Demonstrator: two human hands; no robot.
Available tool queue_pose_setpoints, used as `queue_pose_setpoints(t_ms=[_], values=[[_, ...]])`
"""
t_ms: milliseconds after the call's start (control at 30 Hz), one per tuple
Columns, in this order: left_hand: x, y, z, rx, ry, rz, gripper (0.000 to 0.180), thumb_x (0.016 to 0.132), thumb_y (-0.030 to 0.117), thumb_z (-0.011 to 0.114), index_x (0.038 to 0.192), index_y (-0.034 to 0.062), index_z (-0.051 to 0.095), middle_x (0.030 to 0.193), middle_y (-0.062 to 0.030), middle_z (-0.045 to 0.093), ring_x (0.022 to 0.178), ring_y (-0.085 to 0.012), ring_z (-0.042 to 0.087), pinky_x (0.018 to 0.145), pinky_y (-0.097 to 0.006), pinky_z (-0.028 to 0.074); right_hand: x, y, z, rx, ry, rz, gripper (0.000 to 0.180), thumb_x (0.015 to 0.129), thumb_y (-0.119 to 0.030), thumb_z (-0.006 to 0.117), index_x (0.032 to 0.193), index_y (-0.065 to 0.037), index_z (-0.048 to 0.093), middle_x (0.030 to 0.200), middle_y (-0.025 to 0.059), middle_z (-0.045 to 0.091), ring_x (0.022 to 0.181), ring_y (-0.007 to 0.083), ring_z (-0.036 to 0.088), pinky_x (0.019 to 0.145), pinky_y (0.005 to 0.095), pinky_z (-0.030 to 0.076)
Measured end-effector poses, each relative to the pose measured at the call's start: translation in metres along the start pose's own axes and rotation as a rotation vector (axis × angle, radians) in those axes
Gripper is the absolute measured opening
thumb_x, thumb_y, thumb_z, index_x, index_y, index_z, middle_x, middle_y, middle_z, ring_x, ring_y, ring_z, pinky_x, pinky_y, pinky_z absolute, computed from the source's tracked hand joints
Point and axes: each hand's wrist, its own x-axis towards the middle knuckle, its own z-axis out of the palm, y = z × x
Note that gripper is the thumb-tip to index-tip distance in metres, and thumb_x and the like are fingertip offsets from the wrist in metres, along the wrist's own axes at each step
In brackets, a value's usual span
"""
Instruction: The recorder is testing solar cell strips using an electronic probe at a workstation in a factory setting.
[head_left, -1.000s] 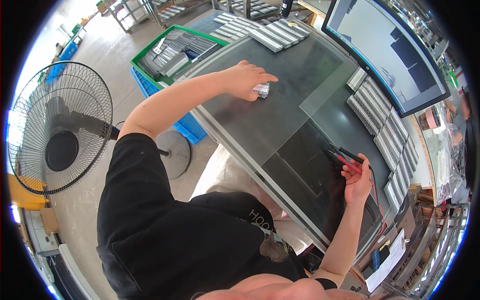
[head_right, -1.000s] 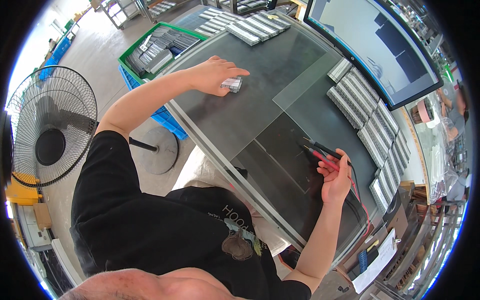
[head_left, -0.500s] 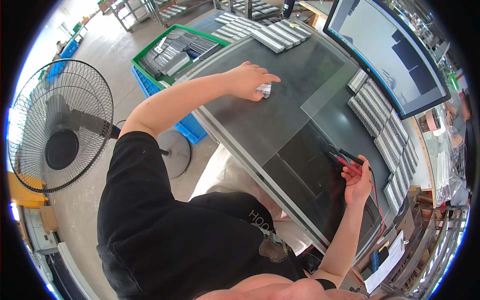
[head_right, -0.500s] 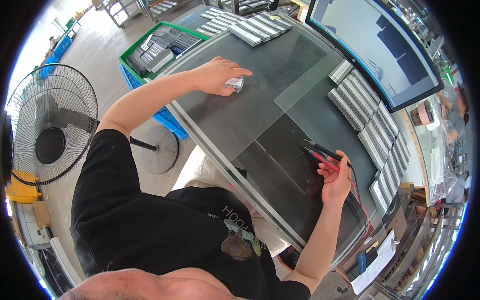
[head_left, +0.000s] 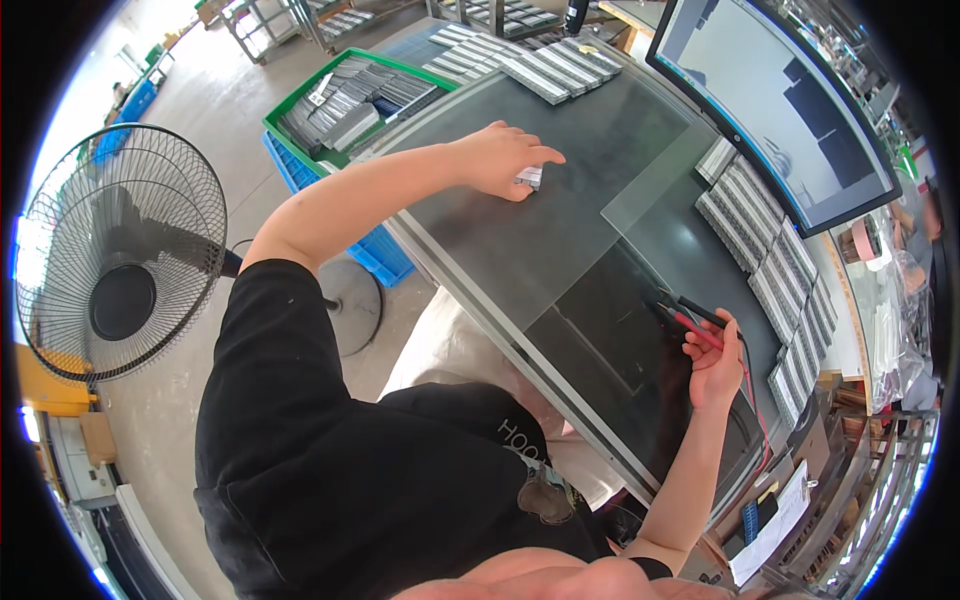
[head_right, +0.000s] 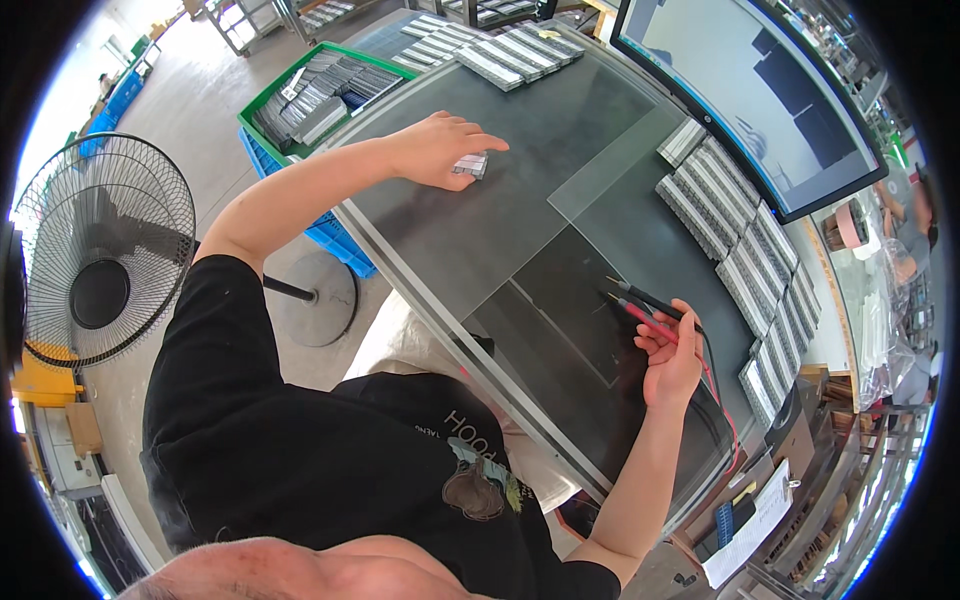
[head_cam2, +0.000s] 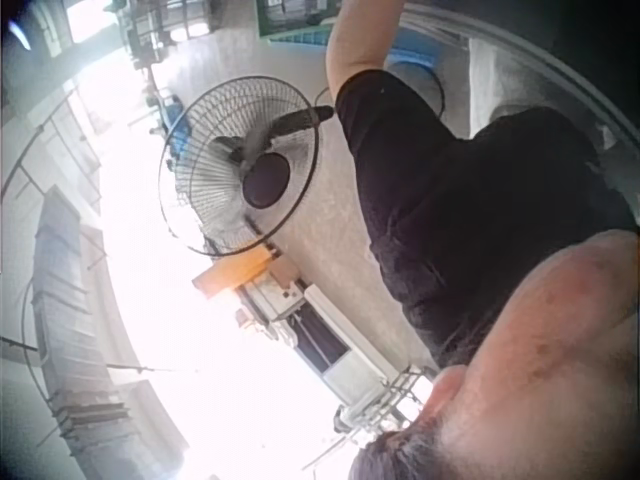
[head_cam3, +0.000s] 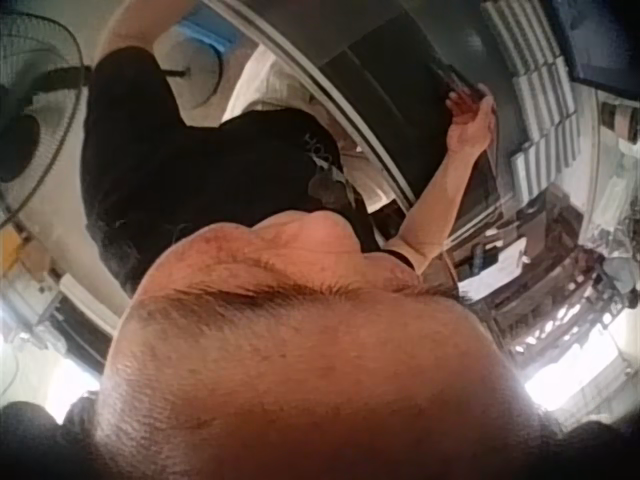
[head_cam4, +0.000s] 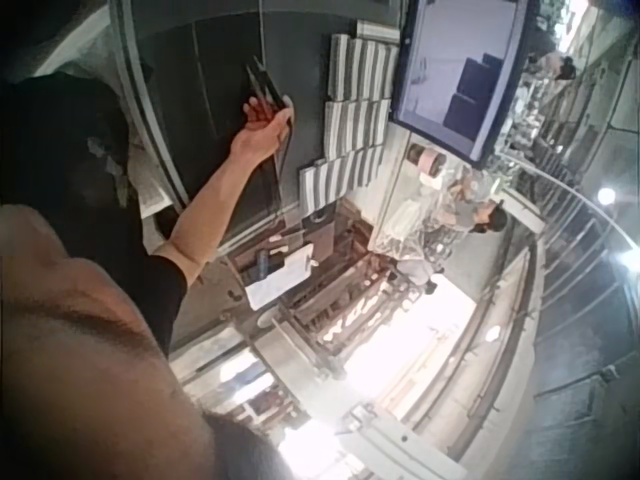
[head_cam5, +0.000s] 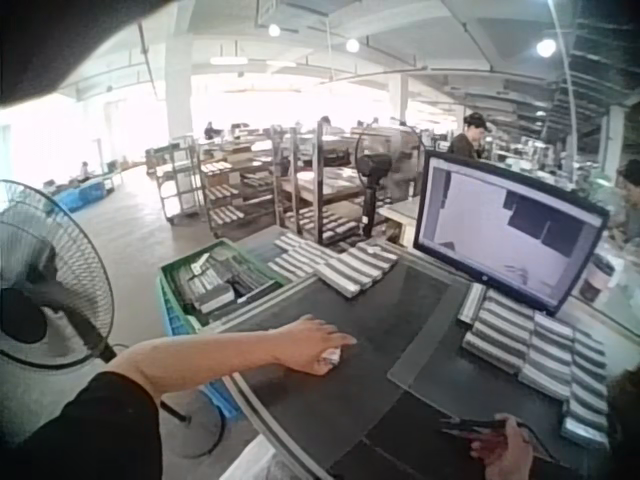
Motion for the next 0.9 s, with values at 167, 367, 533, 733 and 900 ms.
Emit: queue_pose_setpoints(t_ms=[167, 367, 533, 733, 900], values=[[-0.002, 0.002, -0.006, 0.016, -0.036, -0.012, 0.060, 0.070, 0.026, 0.060, 0.127, 0.0191, 0.041, 0.104, -0.0063, 0.055, 0.100, -0.0239, 0.053, 0.087, -0.040, 0.036, 0.000, 0.000, 0.001, 0.000, -0.014, 0.000, 0.031, 0.093, -0.029, 0.043, 0.108, -0.002, 0.050, 0.086, 0.0102, 0.057, 0.066, 0.0199, 0.061, 0.056, 0.0290, 0.051], [-0.040, -0.016, -0.027, 0.003, -0.014, -0.128, 0.071, 0.069, 0.018, 0.063, 0.133, 0.0172, 0.032, 0.124, -0.0104, 0.046, 0.116, -0.0271, 0.043, 0.097, -0.043, 0.030, 0.000, -0.001, 0.002, -0.014, 0.008, 0.007, 0.032, 0.092, -0.029, 0.044, 0.110, -0.004, 0.050, 0.087, 0.0089, 0.057, 0.067, 0.0193, 0.060, 0.055, 0.0283, 0.050], [-0.067, -0.034, -0.022, -0.027, -0.112, -0.196, 0.069, 0.069, 0.015, 0.060, 0.133, 0.0149, 0.033, 0.120, -0.0098, 0.049, 0.112, -0.0266, 0.045, 0.095, -0.042, 0.032, 0.001, -0.001, 0.001, -0.028, 0.015, 0.011, 0.032, 0.092, -0.030, 0.044, 0.111, -0.004, 0.050, 0.087, 0.0093, 0.057, 0.067, 0.0191, 0.060, 0.056, 0.0277, 0.050], [-0.064, -0.039, -0.018, -0.070, -0.089, -0.200, 0.070, 0.066, 0.012, 0.057, 0.131, 0.0168, 0.035, 0.108, -0.0084, 0.053, 0.107, -0.0268, 0.049, 0.094, -0.042, 0.033, 0.000, -0.001, 0.004, -0.047, 0.010, -0.007, 0.032, 0.092, -0.029, 0.044, 0.110, -0.003, 0.050, 0.086, 0.0091, 0.057, 0.066, 0.0188, 0.060, 0.056, 0.0275, 0.050], [-0.059, -0.039, -0.019, -0.050, -0.098, -0.191, 0.070, 0.065, 0.010, 0.055, 0.131, 0.0177, 0.035, 0.106, -0.0079, 0.052, 0.107, -0.0266, 0.048, 0.093, -0.042, 0.034, -0.001, 0.000, 0.002, -0.039, 0.008, -0.004, 0.032, 0.092, -0.029, 0.044, 0.110, -0.003, 0.050, 0.086, 0.0093, 0.057, 0.066, 0.0186, 0.060, 0.056, 0.0275, 0.050]])
